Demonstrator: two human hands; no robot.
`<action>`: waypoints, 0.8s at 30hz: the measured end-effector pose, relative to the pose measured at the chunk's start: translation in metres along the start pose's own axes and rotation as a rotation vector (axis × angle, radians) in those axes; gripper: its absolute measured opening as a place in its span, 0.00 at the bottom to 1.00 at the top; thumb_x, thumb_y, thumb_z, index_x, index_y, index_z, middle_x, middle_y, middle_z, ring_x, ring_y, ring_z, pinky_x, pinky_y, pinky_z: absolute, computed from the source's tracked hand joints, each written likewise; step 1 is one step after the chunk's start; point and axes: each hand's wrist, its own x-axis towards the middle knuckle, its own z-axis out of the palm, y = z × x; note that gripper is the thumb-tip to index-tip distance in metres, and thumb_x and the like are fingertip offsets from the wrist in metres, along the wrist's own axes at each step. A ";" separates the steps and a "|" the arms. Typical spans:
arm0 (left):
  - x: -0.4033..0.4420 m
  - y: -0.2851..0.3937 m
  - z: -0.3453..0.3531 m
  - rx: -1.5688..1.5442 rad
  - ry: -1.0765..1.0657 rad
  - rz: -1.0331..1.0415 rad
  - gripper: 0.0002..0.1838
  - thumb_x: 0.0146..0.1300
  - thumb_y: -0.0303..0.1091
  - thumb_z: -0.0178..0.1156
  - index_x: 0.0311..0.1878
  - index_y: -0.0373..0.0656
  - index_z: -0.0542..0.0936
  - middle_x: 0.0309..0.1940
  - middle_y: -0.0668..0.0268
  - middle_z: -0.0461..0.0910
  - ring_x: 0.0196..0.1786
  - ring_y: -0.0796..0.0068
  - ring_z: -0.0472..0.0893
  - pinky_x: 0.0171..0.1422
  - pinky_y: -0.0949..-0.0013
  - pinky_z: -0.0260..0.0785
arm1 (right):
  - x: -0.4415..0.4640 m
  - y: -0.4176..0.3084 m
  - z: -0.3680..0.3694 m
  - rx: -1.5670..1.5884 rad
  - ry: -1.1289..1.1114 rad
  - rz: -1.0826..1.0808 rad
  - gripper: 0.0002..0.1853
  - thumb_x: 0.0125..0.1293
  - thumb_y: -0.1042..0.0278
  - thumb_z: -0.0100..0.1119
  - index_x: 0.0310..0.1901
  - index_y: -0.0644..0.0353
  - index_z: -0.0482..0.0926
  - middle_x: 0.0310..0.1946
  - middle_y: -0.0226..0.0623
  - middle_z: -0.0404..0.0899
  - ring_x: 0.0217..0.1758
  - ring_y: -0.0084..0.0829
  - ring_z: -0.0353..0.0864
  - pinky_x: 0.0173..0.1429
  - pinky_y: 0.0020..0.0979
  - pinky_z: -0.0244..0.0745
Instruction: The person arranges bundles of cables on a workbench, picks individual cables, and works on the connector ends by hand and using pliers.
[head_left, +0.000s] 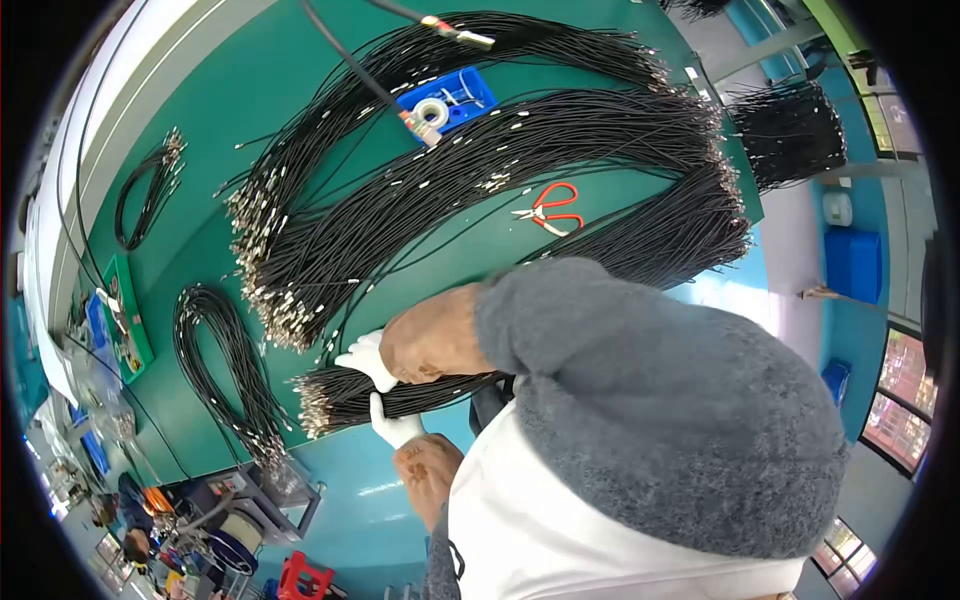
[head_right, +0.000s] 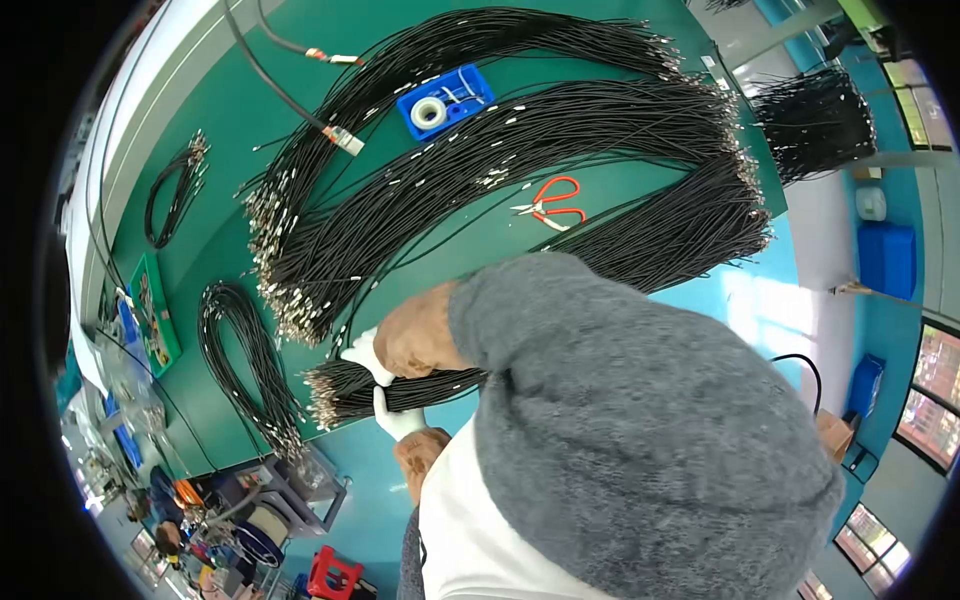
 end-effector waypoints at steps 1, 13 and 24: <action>0.007 0.002 -0.011 0.039 -0.005 -0.020 0.24 0.66 0.39 0.62 0.58 0.31 0.75 0.51 0.57 0.81 0.50 0.66 0.82 0.54 0.63 0.76 | 0.001 -0.001 0.007 -0.029 0.026 0.025 0.34 0.40 0.54 0.71 0.53 0.52 0.76 0.45 0.42 0.82 0.51 0.48 0.79 0.54 0.46 0.77; -0.041 0.040 0.111 1.297 0.692 1.109 0.24 0.65 0.41 0.59 0.59 0.35 0.73 0.54 0.51 0.77 0.59 0.55 0.75 0.66 0.59 0.67 | 0.080 0.165 0.048 -0.081 0.710 -0.546 0.23 0.59 0.50 0.58 0.54 0.51 0.81 0.56 0.31 0.81 0.63 0.43 0.72 0.66 0.46 0.70; -0.021 -0.118 0.186 1.989 -1.016 0.805 0.45 0.46 0.53 0.71 0.64 0.37 0.69 0.62 0.50 0.71 0.62 0.52 0.72 0.70 0.56 0.59 | -0.421 0.084 -0.027 0.275 0.663 0.709 0.19 0.65 0.49 0.57 0.29 0.59 0.80 0.29 0.36 0.80 0.30 0.42 0.77 0.41 0.37 0.74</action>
